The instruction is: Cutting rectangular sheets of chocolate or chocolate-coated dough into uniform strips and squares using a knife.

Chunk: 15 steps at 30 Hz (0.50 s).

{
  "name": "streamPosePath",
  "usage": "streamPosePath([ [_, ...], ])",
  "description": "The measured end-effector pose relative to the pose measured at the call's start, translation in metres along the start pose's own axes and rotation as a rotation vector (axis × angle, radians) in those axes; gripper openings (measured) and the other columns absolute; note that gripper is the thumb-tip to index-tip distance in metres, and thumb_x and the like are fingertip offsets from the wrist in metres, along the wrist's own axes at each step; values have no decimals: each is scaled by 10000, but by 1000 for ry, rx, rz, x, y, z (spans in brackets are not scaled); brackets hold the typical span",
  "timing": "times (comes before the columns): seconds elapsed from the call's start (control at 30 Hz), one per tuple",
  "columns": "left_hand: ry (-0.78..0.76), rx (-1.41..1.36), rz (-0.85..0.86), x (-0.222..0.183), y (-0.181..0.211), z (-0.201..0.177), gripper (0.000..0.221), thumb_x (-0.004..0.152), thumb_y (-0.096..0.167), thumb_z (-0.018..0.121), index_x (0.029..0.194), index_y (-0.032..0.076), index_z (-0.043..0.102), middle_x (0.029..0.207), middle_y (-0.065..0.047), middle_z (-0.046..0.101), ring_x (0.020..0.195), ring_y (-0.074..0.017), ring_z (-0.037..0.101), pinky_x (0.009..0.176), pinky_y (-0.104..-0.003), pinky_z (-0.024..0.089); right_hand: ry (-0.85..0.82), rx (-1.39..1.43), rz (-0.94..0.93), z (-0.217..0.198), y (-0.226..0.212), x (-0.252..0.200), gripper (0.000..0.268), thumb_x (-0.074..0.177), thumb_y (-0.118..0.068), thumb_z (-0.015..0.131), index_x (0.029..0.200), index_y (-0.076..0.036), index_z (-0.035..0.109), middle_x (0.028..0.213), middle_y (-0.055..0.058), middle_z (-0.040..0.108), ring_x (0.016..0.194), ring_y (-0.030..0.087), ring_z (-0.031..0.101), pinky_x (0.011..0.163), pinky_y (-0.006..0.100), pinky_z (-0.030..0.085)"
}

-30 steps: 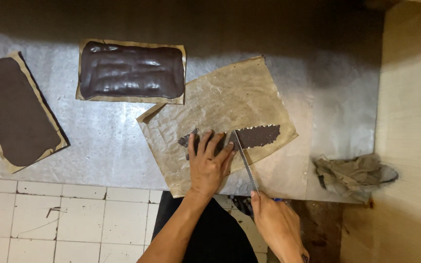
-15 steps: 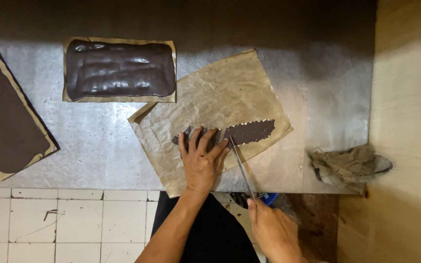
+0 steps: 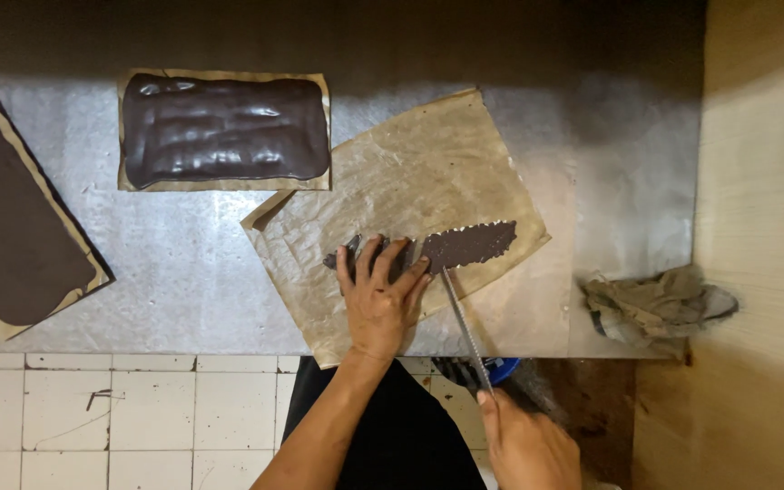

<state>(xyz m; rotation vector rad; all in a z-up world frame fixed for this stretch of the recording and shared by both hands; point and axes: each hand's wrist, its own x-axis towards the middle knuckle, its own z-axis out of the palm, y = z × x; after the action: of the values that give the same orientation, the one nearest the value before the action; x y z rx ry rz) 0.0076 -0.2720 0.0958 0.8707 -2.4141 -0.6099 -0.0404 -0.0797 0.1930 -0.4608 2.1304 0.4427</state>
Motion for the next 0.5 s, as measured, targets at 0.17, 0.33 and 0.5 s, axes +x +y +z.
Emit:
streamPosePath([
  [0.17, 2, -40, 35, 1, 1, -4, 236, 854, 293, 797, 1061, 182, 817, 1307, -7, 619, 1330, -309, 489, 1228, -660, 156, 87, 11, -42, -15, -10, 8, 537, 1042, -563, 187, 1149, -271, 625, 825, 121, 778, 759, 364, 756, 771, 495, 607],
  [0.33, 8, -31, 27, 0, 0, -1, 203, 844, 298, 808, 1023, 202, 817, 1283, 3, 625, 1322, -298, 501, 1221, -665, 193, 148, 16, -90, -36, -24, 11, 458, 1059, -487, 282, 1066, -231, 662, 848, 128, 770, 757, 389, 725, 709, 497, 576],
  [0.5, -13, -22, 14, -2, -1, -1, 217, 856, 301, 797, 1053, 213, 817, 1303, 0, 627, 1330, -299, 495, 1232, -656, 174, 74, 29, -57, -48, -32, 6, 482, 1072, -488, 269, 1029, -218, 667, 838, 98, 775, 763, 359, 727, 737, 481, 567],
])
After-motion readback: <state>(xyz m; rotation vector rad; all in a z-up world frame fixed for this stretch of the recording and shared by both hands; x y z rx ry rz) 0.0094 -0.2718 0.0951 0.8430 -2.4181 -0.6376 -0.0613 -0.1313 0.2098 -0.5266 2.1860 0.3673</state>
